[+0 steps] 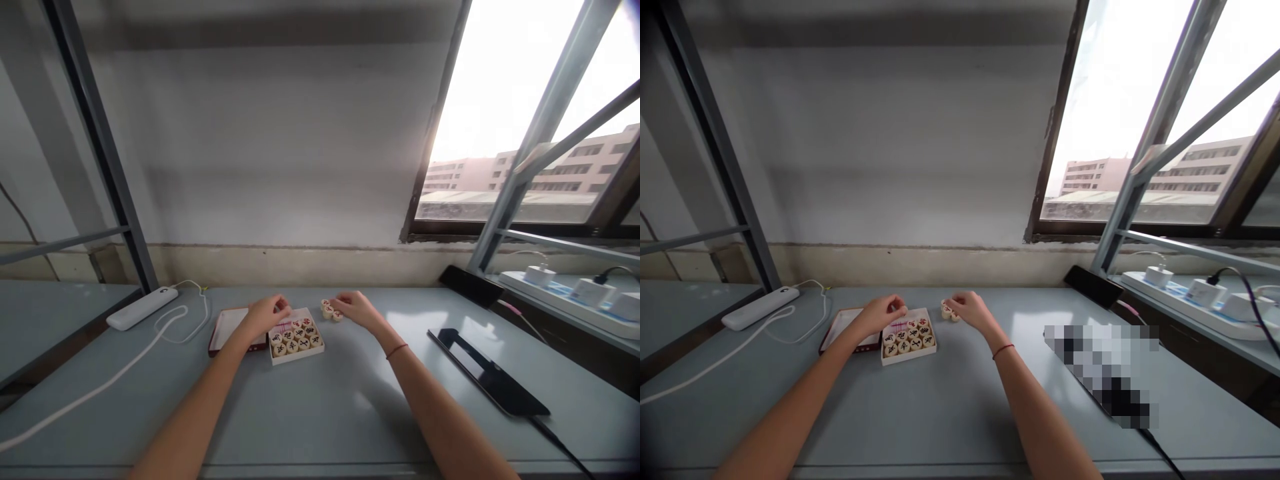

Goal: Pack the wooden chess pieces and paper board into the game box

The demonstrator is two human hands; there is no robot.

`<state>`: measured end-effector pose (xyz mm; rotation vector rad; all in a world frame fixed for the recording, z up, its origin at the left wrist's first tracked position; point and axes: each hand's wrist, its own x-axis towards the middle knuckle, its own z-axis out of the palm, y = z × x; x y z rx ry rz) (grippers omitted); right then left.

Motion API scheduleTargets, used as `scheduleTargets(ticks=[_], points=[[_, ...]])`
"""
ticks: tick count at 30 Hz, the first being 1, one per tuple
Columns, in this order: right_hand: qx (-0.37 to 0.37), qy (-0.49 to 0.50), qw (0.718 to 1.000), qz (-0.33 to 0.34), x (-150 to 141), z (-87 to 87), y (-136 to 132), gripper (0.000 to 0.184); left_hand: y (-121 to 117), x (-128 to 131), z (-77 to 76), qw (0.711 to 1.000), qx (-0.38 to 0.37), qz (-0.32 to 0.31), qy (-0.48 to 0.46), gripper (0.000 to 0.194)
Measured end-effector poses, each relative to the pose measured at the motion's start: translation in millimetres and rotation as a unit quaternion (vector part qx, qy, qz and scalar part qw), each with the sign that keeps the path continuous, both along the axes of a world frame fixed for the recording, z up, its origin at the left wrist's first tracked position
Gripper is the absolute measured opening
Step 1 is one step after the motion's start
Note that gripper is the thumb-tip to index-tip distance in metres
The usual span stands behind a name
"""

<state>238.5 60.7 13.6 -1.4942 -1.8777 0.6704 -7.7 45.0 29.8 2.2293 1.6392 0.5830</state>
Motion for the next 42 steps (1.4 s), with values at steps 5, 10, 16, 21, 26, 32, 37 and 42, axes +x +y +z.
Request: scheduleTargets(ticks=[5,10,16,21,26,32,37,42], points=[[-0.049,0.154,0.974,0.159,-31,23.9,-29,0.046,-11,21,4.1,0.986,0.042,-0.060,-0.152,0.035],[-0.065,0.195,0.965,0.161,-23,23.7,-25,0.042,-18,27,4.9,0.987,0.052,-0.094,-0.117,0.036],[-0.046,0.085,0.995,-0.038,15,-8.2,11,0.023,-1,2,-4.1,0.992,0.100,-0.013,0.071,0.031],[-0.062,-0.051,0.995,-0.052,19,-22.1,18,0.010,7,-9,-9.1,0.989,0.082,0.019,0.118,0.029],[-0.052,-0.088,0.994,-0.037,14,-20.4,13,0.016,5,-7,-8.9,0.989,0.077,0.013,0.123,0.028],[-0.007,-0.175,0.983,-0.048,6,-24.9,10,0.020,8,-9,-13.1,0.989,0.048,0.030,0.139,0.027],[0.006,-0.239,0.969,-0.068,-3,-25.1,5,0.014,8,-9,-13.3,0.989,0.042,0.026,0.140,0.028],[0.012,-0.269,0.960,-0.079,-6,-24.2,2,0.014,4,-6,-8.7,0.988,0.039,0.022,0.147,0.027]])
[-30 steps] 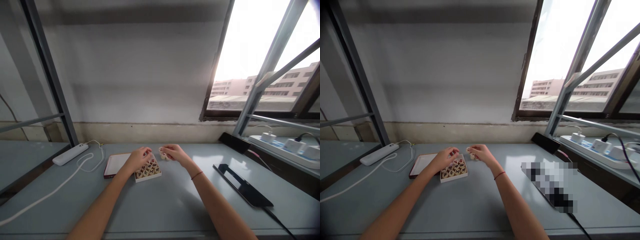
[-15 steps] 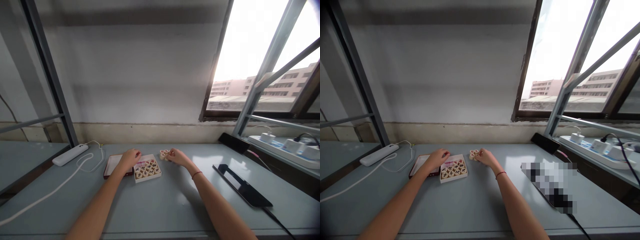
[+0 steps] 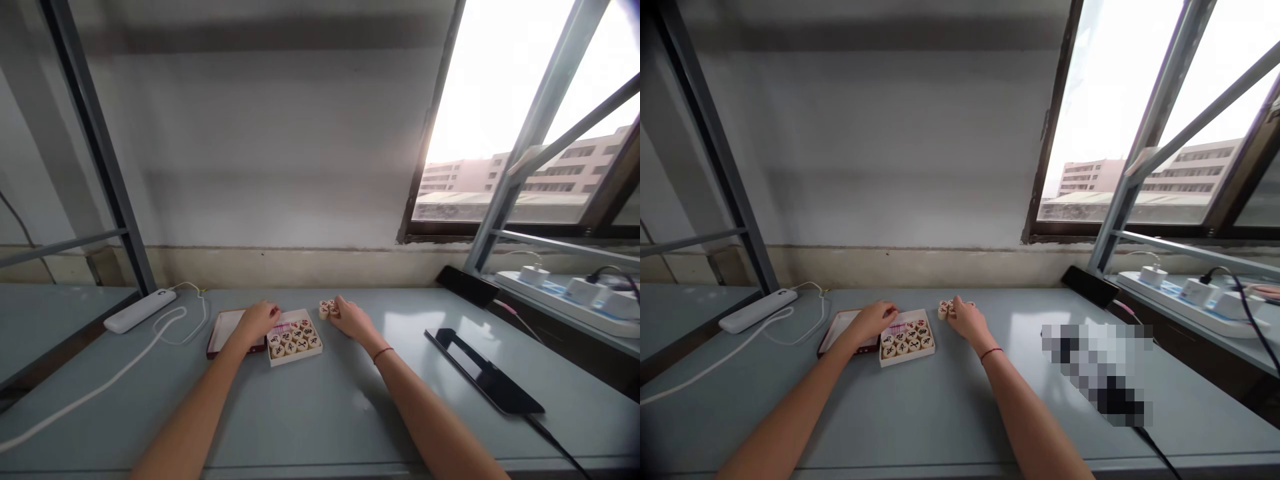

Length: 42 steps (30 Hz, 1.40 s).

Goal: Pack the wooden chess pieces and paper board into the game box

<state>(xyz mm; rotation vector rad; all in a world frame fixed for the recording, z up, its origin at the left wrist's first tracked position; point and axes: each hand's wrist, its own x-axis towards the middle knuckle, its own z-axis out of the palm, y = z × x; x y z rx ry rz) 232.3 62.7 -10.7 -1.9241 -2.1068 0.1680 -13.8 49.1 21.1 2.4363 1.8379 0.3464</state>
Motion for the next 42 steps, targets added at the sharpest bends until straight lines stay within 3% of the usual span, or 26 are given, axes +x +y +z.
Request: scheduleTargets(ticks=[4,10,17,21,25,28,32,36,39,42], points=[[-0.012,-0.008,1.000,-0.015,-1,3.4,-3,0.017,1,0,-1.8,1.000,0.001,0.000,0.000,0.026],[-0.008,-0.009,0.998,-0.059,-12,7.2,-9,0.039,4,-2,-5.6,1.000,0.002,-0.002,0.000,0.026],[-0.016,0.003,0.999,-0.052,-11,18.7,-13,0.034,1,5,-5.5,1.000,0.017,0.007,0.008,0.032],[0.025,0.058,0.997,0.047,-17,22.6,-16,0.023,-7,18,-7.6,1.000,0.005,-0.008,0.020,0.046],[-0.014,0.126,0.972,0.197,-34,16.8,-21,0.031,-12,29,-11.8,0.999,-0.011,-0.036,0.032,0.043],[-0.020,0.143,0.964,0.222,-42,12.4,-23,0.033,-13,31,-14.6,0.999,-0.017,-0.040,0.026,0.037],[-0.006,0.139,0.970,0.200,-40,12.5,-23,0.035,-11,30,-15.2,0.998,-0.036,-0.051,-0.020,0.030],[0.041,0.163,0.966,0.199,-40,16.8,-23,0.030,-12,31,-11.1,0.995,0.008,-0.057,-0.087,0.027],[0.051,0.234,0.948,0.208,-44,22.4,-24,0.026,-13,34,-6.1,0.979,0.022,-0.079,-0.188,0.031],[0.003,0.320,0.922,0.219,-39,29.4,-22,0.032,-14,36,-2.0,0.962,-0.002,-0.095,-0.258,0.036]])
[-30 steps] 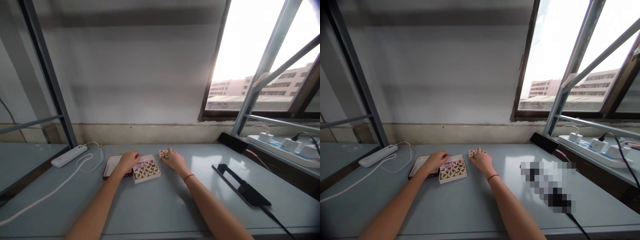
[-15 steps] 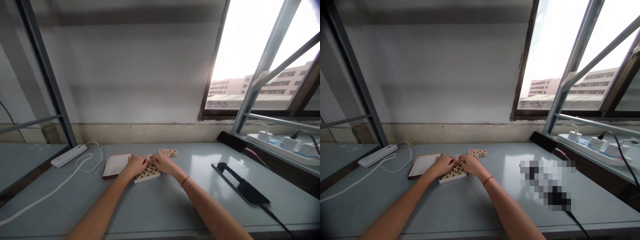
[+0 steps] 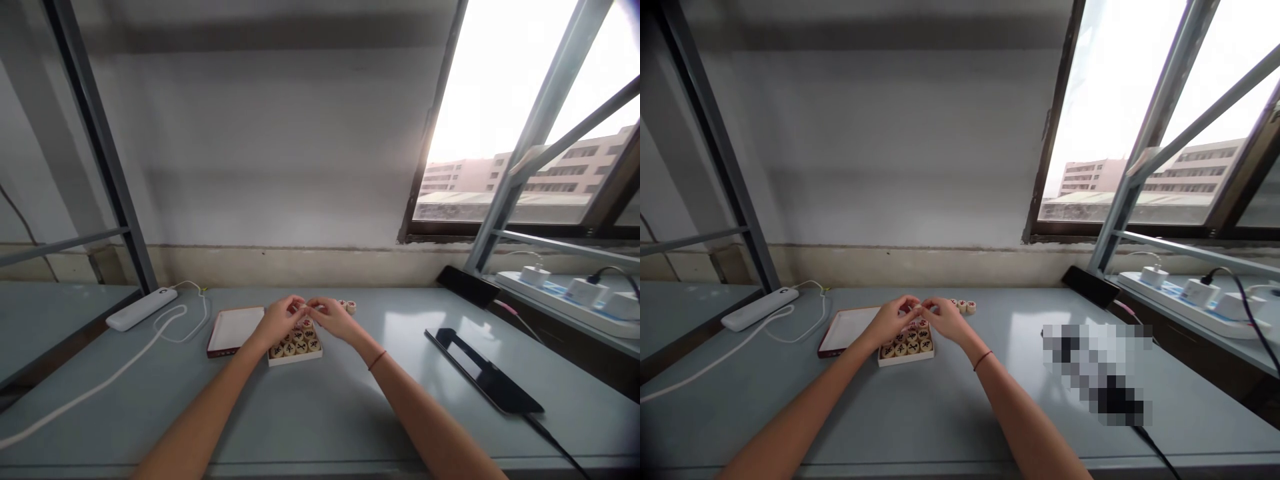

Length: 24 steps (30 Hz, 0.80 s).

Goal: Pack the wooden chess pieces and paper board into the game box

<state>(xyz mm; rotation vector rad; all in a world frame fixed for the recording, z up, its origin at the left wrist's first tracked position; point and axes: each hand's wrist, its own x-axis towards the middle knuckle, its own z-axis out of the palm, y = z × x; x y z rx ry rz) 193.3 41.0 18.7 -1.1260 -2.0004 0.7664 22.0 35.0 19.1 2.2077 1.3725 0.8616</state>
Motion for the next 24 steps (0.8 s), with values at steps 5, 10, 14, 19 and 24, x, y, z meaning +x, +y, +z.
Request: scheduleTargets(ticks=[5,10,14,19,24], points=[[-0.058,0.023,0.989,-0.136,50,0.2,21,0.032,0,-6,-2.3,0.989,-0.008,0.027,0.144,0.037],[-0.152,-0.122,0.963,-0.184,91,-14.8,36,0.025,-1,-10,-9.3,0.960,-0.025,0.049,0.273,0.046],[-0.158,-0.198,0.950,-0.185,86,-23.7,37,0.026,-3,-6,-8.1,0.961,-0.022,0.051,0.270,0.042],[-0.070,-0.248,0.935,-0.242,71,-16.5,32,0.025,-3,-2,-6.8,0.971,-0.036,0.062,0.230,0.028],[-0.061,-0.112,0.990,-0.052,40,5.3,9,0.033,-6,3,-0.5,0.990,0.038,0.063,0.117,0.022]])
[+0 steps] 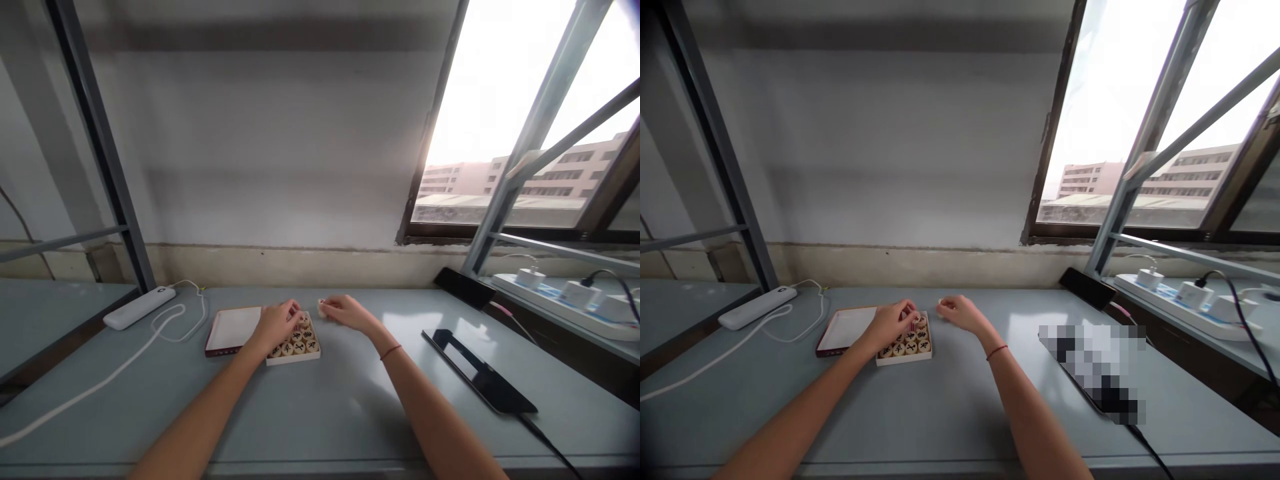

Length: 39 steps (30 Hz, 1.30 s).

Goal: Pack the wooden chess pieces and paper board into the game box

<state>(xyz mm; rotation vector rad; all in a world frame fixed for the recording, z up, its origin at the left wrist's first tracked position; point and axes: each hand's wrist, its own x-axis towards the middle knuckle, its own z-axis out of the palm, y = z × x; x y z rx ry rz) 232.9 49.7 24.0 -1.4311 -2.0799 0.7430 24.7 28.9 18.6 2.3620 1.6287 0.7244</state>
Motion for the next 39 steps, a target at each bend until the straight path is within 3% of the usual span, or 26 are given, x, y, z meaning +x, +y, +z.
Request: scheduleTargets(ticks=[2,4,7,11,13,17,21,28,34,39], points=[[-0.024,0.043,0.995,0.086,-14,5.4,-10,0.035,-2,2,3.1,0.998,0.011,-0.018,-0.064,0.021],[-0.037,0.062,0.991,0.115,-22,7.6,-14,0.033,-3,3,4.4,0.993,0.005,-0.039,-0.108,0.023],[-0.049,0.079,0.994,0.063,-15,6.3,-8,0.031,0,1,2.1,0.993,-0.006,-0.053,-0.108,0.027],[-0.061,0.039,0.995,-0.073,20,-1.8,10,0.031,8,-8,-4.3,0.999,0.032,-0.032,-0.019,0.026],[-0.094,0.015,0.991,-0.099,35,-8.3,16,0.029,11,-11,-6.8,0.999,0.034,-0.020,0.024,0.025],[-0.156,0.001,0.983,-0.100,45,-18.7,21,0.030,12,-13,-8.7,0.996,0.004,-0.009,0.090,0.033],[-0.173,-0.050,0.975,-0.127,43,-16.1,19,0.033,8,-12,-8.2,0.992,-0.030,-0.032,0.120,0.039],[-0.159,-0.141,0.974,-0.084,37,-7.4,13,0.021,10,-12,-11.4,0.992,-0.035,-0.072,0.102,0.034],[-0.106,-0.198,0.967,-0.118,25,-9.9,10,0.008,15,-10,-19.4,0.993,-0.050,-0.074,0.081,0.033],[-0.097,-0.210,0.963,-0.139,24,-8.6,7,0.020,14,-12,-12.6,0.992,-0.074,-0.069,0.081,0.033]])
